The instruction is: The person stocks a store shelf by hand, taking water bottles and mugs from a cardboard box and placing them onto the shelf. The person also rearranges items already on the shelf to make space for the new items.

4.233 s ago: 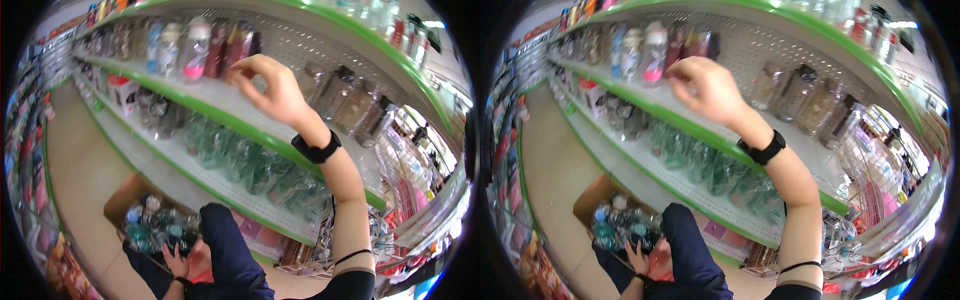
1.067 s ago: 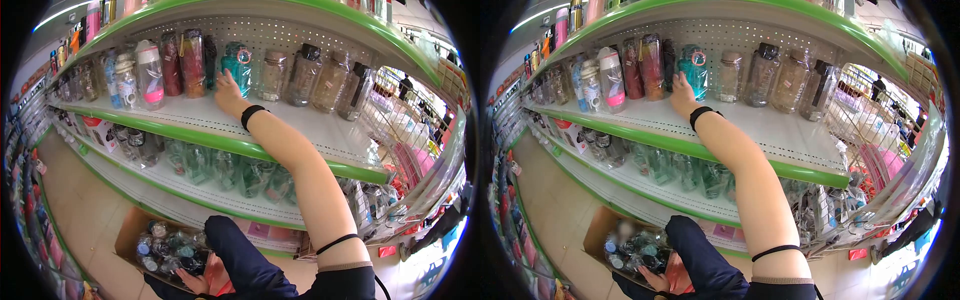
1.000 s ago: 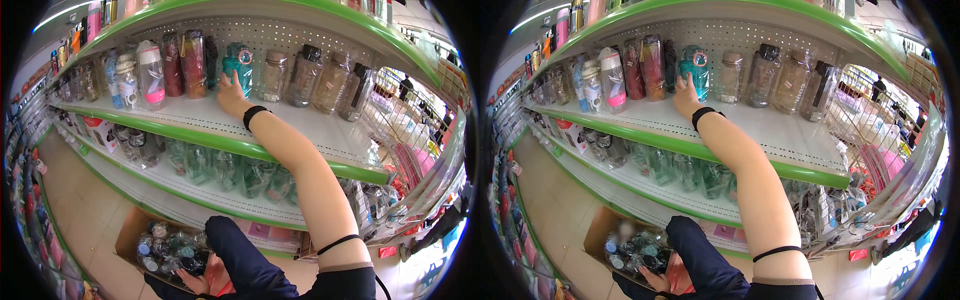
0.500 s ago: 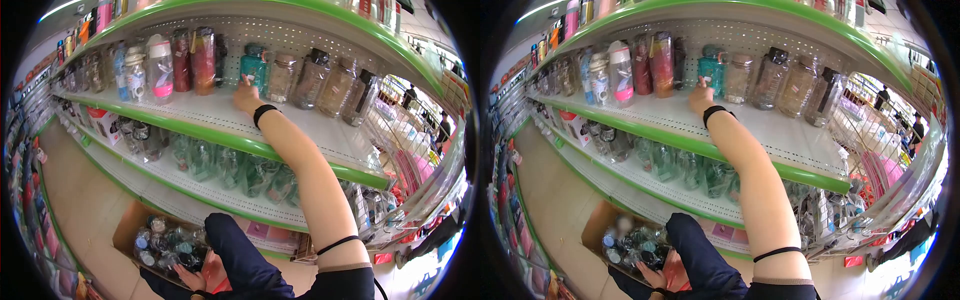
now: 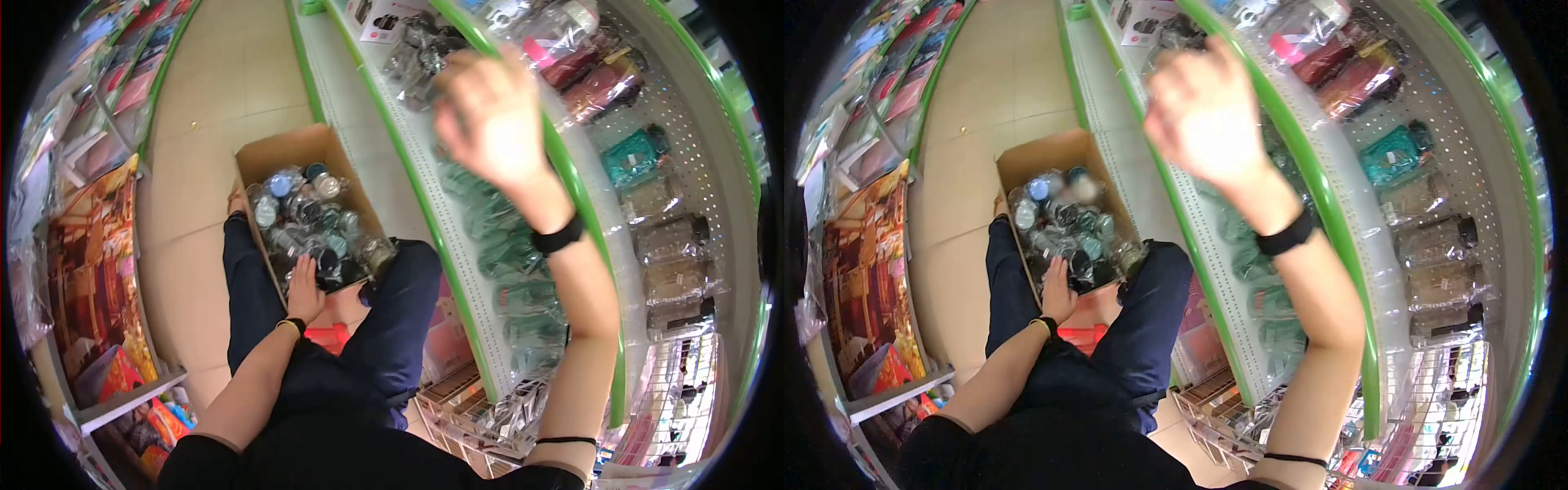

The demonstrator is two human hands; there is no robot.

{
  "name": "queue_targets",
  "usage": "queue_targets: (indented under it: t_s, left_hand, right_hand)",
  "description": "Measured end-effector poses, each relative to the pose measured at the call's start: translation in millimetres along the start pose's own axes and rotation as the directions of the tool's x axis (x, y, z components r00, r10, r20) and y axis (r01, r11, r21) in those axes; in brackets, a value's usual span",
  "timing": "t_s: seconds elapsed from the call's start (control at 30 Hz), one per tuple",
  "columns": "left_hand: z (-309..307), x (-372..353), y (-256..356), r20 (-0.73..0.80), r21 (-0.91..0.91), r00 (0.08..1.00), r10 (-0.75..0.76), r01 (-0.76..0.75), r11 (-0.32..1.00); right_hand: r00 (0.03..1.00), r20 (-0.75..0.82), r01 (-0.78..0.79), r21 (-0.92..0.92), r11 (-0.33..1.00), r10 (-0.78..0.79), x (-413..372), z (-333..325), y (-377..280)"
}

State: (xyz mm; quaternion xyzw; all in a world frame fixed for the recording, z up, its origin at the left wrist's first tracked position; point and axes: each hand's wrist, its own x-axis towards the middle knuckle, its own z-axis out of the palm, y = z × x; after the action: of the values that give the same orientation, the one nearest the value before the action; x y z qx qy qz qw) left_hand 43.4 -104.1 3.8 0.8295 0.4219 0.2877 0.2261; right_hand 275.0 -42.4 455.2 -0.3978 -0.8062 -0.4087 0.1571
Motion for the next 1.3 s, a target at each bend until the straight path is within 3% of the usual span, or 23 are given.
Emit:
queue_targets:
  t_s: [0.07,0.13,0.2,0.27,0.33,0.4,0.43,0.47,0.53,0.57,0.7,0.73,0.8,0.87,0.93,0.97,1.0,1.03,1.07,1.13,1.17,1.23,1.3]
  left_hand:
    - [0.6,-1.7,-0.1,0.003,0.004,1.000,-0.006,0.006,1.000]
    - [3.1,-1.2,0.5,-0.009,0.005,1.000,-0.002,0.002,1.000]
    - [6.6,-1.2,-2.1,-0.039,0.029,0.999,0.008,-0.007,1.000]
    - [3.4,2.1,0.3,-0.053,0.024,0.999,-0.005,0.007,1.000]
    - [0.1,0.3,3.6,-0.029,0.037,1.000,-0.010,0.011,0.999]
    - [0.8,-1.0,2.3,-0.034,0.035,0.999,-0.006,0.007,0.999]
    - [2.5,-1.9,1.8,-0.018,0.043,1.000,0.005,-0.004,0.999]
    - [3.7,-1.8,0.5,-0.004,0.051,1.000,0.018,-0.018,0.999]
    - [2.0,-1.1,1.6,0.005,0.055,1.000,0.031,-0.031,0.998]
    - [1.2,-1.3,3.1,0.002,0.107,1.000,0.031,-0.031,0.994]
    - [4.5,-1.5,3.2,-0.061,0.135,0.998,-0.016,0.024,0.991]
    - [3.8,-1.0,3.0,-0.065,0.134,0.998,-0.012,0.021,0.991]
    - [2.3,-0.9,4.8,-0.033,-0.025,0.986,-0.161,0.160,0.987]
    - [0.3,-1.3,8.3,-0.048,-0.014,0.986,-0.162,0.162,0.987]
    - [0.6,1.1,2.6,0.056,0.017,0.989,-0.137,0.136,0.991]
    - [10.9,-2.9,-8.4,0.009,0.054,1.000,-0.014,0.014,0.998]
    - [6.5,-2.7,-5.9,0.055,0.020,0.998,-0.033,0.032,0.999]
    - [14.0,-4.9,-11.4,0.048,0.028,0.998,-0.044,0.043,0.999]
    - [12.1,-6.0,-9.6,0.044,0.017,0.997,-0.055,0.054,0.998]
    - [17.8,-7.8,-14.1,0.095,0.019,0.990,-0.101,0.100,0.995]
    - [17.4,-7.1,-16.3,0.129,0.022,0.986,-0.107,0.105,0.994]
    - [23.0,-8.2,-22.4,0.055,0.009,0.998,-0.044,0.043,0.999]
    - [18.8,-6.2,-22.2,0.069,-0.007,0.998,-0.006,0.007,1.000]
  right_hand:
    - [0.985,0.166,0.017,0.115,0.993,-0.036,-30.2,50.8,-41.6]
    - [0.900,0.430,-0.179,0.204,0.962,0.076,-68.2,98.7,-85.7]
    - [0.742,0.612,-0.476,0.196,0.858,0.272,-102.9,132.5,-142.9]
    - [0.618,0.743,-0.702,0.376,0.605,0.256,-147.3,179.4,-196.3]
    - [0.384,0.900,-0.801,0.214,0.560,0.205,-160.6,182.6,-244.8]
    - [0.386,0.918,-0.887,0.342,0.310,0.091,-197.5,206.6,-279.3]
    - [0.443,0.869,-0.889,0.392,0.238,0.222,-202.1,204.4,-292.7]
    - [0.441,0.869,-0.890,0.391,0.236,0.223,-206.6,205.4,-297.4]
    - [0.318,0.881,-0.945,0.264,0.194,0.351,-212.3,204.1,-302.0]
    - [0.320,0.856,-0.947,0.270,0.177,0.407,-216.1,202.5,-302.9]
    - [0.238,0.876,-0.969,0.241,0.045,0.420,-213.5,192.5,-288.4]
    - [0.241,0.873,-0.969,0.244,0.048,0.424,-207.0,187.3,-281.6]
    - [0.296,0.786,-0.934,0.358,-0.009,0.542,-197.9,178.2,-264.4]
    - [0.325,0.704,-0.888,0.457,-0.053,0.631,-181.1,161.5,-235.8]
    - [0.292,0.716,-0.746,0.586,-0.318,0.635,-177.8,153.0,-206.9]
    - [0.238,0.752,-0.757,0.540,-0.368,0.615,-166.0,126.2,-187.7]
    - [0.221,0.726,-0.763,0.544,-0.348,0.651,-154.8,95.0,-170.2]
    - [0.302,0.671,-0.806,0.559,-0.194,0.677,-145.7,61.3,-155.2]
    - [0.376,0.613,-0.835,0.550,-0.033,0.695,-138.2,29.1,-142.1]
    - [0.593,0.292,-0.764,0.497,0.411,0.750,-132.5,-31.2,-124.2]
    - [0.605,0.248,-0.734,0.543,0.408,0.757,-131.2,-59.2,-116.6]
    - [0.649,0.035,-0.707,0.398,0.585,0.760,-129.1,-113.9,-105.2]
    - [0.656,-0.176,-0.692,0.248,0.678,0.734,-136.1,-159.9,-100.5]
